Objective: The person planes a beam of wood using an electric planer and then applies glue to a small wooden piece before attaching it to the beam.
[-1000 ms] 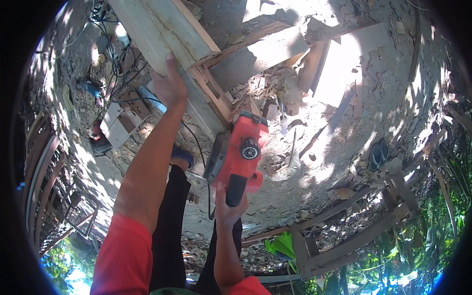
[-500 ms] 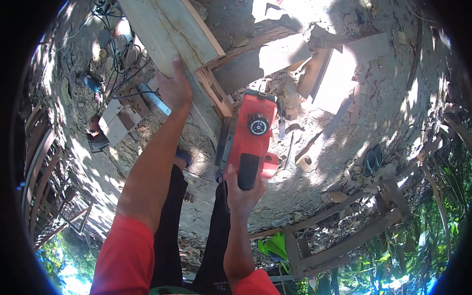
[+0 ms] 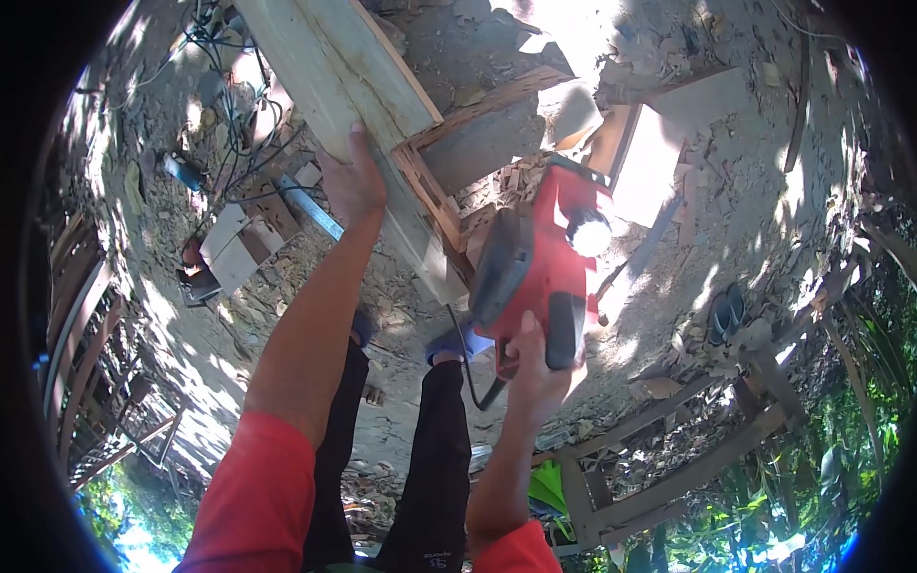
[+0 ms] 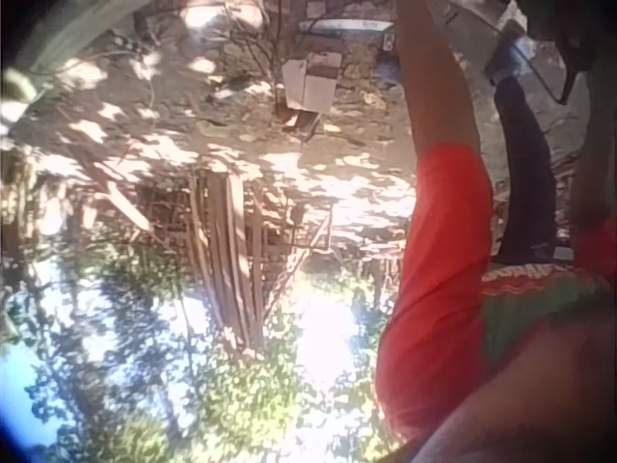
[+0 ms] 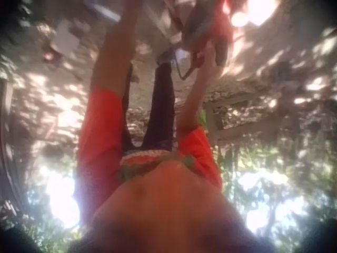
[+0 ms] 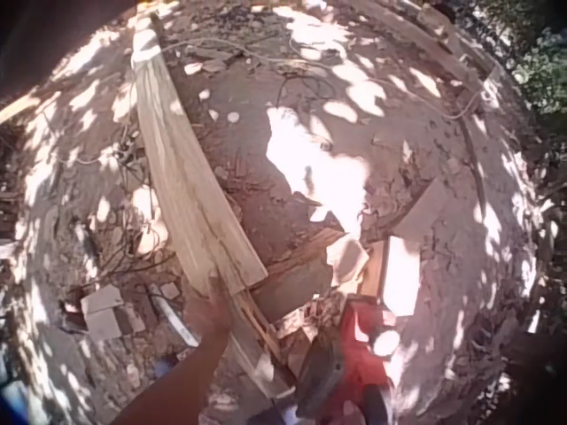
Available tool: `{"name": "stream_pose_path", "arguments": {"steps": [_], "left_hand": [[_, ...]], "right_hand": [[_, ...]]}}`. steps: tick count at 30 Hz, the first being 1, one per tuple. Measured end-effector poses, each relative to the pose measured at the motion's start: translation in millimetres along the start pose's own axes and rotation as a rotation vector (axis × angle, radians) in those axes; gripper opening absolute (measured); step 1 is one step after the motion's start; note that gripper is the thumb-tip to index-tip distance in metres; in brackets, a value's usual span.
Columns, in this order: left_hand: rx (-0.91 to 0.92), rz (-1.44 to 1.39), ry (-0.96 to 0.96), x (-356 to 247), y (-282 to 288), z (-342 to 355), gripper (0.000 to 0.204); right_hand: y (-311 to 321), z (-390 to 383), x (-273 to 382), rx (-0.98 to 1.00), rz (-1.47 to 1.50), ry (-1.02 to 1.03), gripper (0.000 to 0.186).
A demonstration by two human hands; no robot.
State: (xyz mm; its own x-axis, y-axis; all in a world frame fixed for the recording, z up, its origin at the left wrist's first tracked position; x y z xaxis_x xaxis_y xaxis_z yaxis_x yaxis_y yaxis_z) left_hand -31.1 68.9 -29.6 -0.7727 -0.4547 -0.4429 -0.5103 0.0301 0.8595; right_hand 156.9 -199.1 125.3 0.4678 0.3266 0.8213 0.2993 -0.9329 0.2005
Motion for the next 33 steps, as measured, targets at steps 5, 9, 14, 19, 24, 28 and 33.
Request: {"name": "stream_pose_path", "arguments": {"steps": [5,9,14,19,24,28,33], "left_hand": [[-0.011,-0.043,0.000,5,-1,-1,0.084],[0.027,-0.051,-0.017,7,-6,0,0.085],[-0.010,-0.049,-0.080,5,-7,5,0.089],[0.076,-0.038,-0.150,18,-19,34,0.083],[0.274,-0.388,-0.264,31,-48,93,0.073],[-0.031,-0.439,-0.335,7,-22,35,0.076],[-0.380,-0.302,-0.749,-5,28,58,0.091]], "right_hand": [[126,-60,13,-0.103,-0.153,0.007,0.033],[214,-113,-36,-0.329,-0.071,-0.154,0.033],[294,-136,-154,-0.402,-0.173,-0.348,0.028],[333,-149,-292,-0.394,0.023,-0.424,0.020],[363,-144,-410,-0.338,0.118,-0.494,0.020],[351,-123,-468,-0.315,0.134,-0.433,0.020],[366,-115,-533,-0.301,0.161,-0.316,0.022]]}}
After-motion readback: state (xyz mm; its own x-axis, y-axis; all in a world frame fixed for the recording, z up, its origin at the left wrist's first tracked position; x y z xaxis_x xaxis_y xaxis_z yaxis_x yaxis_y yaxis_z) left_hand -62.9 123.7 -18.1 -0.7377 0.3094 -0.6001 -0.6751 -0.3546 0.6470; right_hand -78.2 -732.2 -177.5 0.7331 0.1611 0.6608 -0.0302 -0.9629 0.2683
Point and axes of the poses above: each hand's wrist, its own z-axis towards the middle knuckle, its own y-axis out of the back of the hand, x = y × z, the point moved 7 cm from there along z, towards the middle knuckle, and after that the axes turned 15 degrees about z, right-handed, at the moved point
